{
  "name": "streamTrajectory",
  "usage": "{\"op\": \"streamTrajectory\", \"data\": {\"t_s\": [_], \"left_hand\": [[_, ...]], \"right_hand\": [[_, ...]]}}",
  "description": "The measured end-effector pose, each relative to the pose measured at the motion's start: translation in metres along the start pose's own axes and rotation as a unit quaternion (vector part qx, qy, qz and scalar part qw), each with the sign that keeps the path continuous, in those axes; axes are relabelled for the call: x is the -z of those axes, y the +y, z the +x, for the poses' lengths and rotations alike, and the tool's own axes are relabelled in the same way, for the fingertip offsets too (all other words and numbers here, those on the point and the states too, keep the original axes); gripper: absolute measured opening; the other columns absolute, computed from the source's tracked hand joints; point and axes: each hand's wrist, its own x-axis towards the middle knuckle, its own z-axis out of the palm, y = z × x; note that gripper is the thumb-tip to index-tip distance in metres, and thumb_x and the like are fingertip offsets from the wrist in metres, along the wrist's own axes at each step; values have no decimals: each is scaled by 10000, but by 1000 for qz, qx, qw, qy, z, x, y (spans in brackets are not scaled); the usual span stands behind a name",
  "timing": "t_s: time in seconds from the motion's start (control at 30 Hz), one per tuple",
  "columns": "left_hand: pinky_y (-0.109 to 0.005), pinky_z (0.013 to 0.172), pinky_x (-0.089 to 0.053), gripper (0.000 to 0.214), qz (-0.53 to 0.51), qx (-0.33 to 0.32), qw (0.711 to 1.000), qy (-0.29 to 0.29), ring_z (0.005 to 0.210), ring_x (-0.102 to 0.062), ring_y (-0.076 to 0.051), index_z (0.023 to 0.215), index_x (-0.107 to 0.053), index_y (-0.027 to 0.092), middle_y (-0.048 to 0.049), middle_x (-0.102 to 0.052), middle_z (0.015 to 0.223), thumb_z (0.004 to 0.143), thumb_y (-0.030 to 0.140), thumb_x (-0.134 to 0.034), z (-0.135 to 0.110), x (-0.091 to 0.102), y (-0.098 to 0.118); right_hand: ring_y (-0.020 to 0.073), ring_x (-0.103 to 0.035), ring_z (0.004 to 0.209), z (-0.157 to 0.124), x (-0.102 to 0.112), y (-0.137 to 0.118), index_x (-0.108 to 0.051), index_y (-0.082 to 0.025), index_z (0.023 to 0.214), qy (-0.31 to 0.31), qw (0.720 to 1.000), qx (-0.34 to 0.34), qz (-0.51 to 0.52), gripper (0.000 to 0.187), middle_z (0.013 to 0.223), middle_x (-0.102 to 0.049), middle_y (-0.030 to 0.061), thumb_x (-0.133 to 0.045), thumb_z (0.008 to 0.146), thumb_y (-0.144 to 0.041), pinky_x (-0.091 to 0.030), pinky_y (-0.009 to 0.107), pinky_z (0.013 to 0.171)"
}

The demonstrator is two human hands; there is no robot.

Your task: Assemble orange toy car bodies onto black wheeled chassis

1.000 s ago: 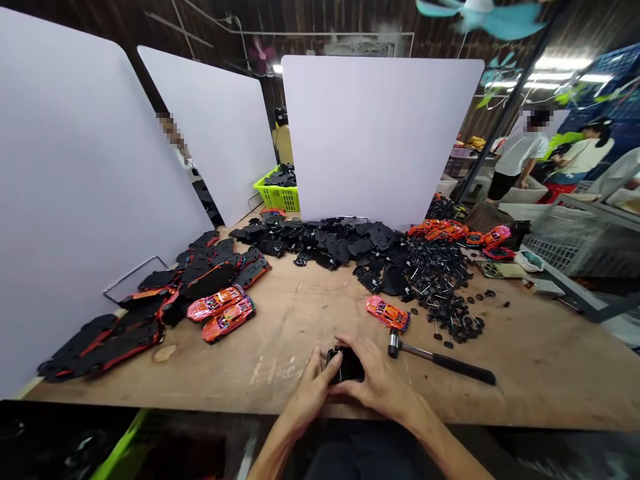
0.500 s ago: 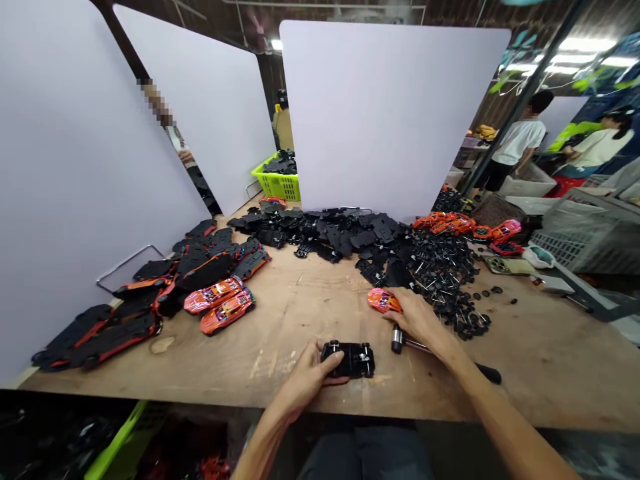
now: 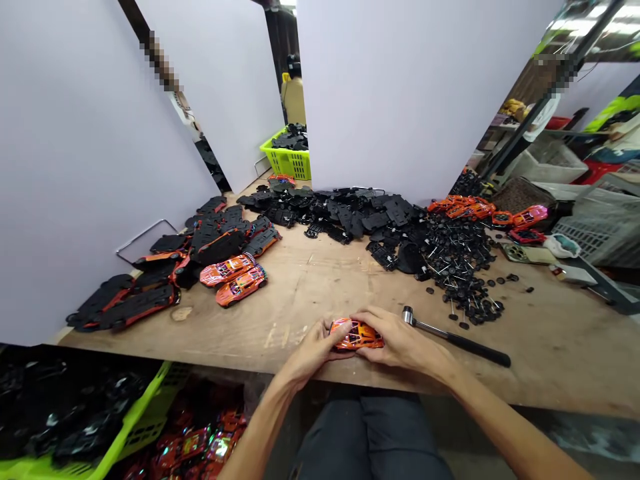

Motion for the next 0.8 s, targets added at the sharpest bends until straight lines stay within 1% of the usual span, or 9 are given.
{"op": "streamTrajectory", "data": {"t_s": [0.03, 0.1, 0.27, 0.37, 0.47, 0.53, 0.67, 0.8], "left_hand": [[-506, 974, -621, 471, 0, -5, 1000, 8, 1098, -735, -305, 952, -634, 179, -90, -770, 1084, 735, 487, -916, 0, 0, -1], [-489, 954, -631, 460, -6, -6, 1000, 10, 1060, -743, -287, 933, -606, 185, -62, -755, 1036, 730, 445, -928, -1, -1, -2], [-477, 897, -646, 522, -18, -4, 1000, 23, 1031, -743, -279, 887, -539, 199, -30, -722, 989, 689, 459, -946, -1, -2, -2], [-460, 865, -650, 577, -17, -1, 999, 36, 1010, -736, -268, 877, -505, 205, -17, -703, 980, 666, 517, -942, -1, -3, -3], [-433, 836, -644, 597, 5, 0, 999, 50, 949, -719, -239, 894, -500, 206, -1, -675, 938, 678, 582, -910, -1, -2, -5], [-407, 825, -633, 600, 18, -8, 998, 56, 927, -693, -220, 904, -501, 208, 14, -649, 905, 681, 597, -900, 0, -1, -7], [-369, 821, -601, 583, 14, -24, 998, 62, 919, -661, -208, 900, -484, 217, 14, -638, 892, 705, 592, -885, 2, 0, -13], [-335, 825, -555, 545, 16, -35, 997, 62, 886, -635, -186, 901, -469, 221, 13, -633, 882, 765, 596, -840, 4, 2, -23]], "right_hand": [[245, -656, 1146, 1, 0, 0, -588, -193, 1366, -4, 1000, -2, -3, 523, 1253, -658, 105, -734, 865, -150, -552, 383, 1011], [247, -649, 1146, 1, 0, -2, -586, -204, 1367, -11, 1000, -9, -14, 519, 1254, -648, 101, -722, 869, -155, -551, 386, 1010], [265, -645, 1138, -1, -2, -4, -583, -222, 1351, -24, 998, -14, -53, 483, 1236, -644, 96, -695, 885, -161, -552, 420, 1003], [289, -632, 1157, -1, -6, -1, -558, -213, 1362, -28, 996, -15, -82, 467, 1259, -639, 114, -719, 923, -228, -554, 454, 1005], [315, -631, 1128, -2, -16, 3, -570, -214, 1331, -17, 993, -19, -112, 450, 1250, -647, 127, -739, 950, -384, -566, 491, 969], [332, -632, 1131, -3, -23, 4, -563, -206, 1350, -6, 991, -22, -134, 477, 1252, -650, 143, -700, 969, -460, -561, 518, 977], [385, -619, 1200, -7, -31, 5, -541, -165, 1411, 7, 983, -29, -179, 540, 1302, -645, 197, -616, 1002, -511, -537, 577, 1023], [409, -613, 1258, -14, -36, 5, -527, -204, 1462, 18, 983, -30, -181, 557, 1358, -647, 198, -618, 1002, -505, -514, 590, 1056]]}}
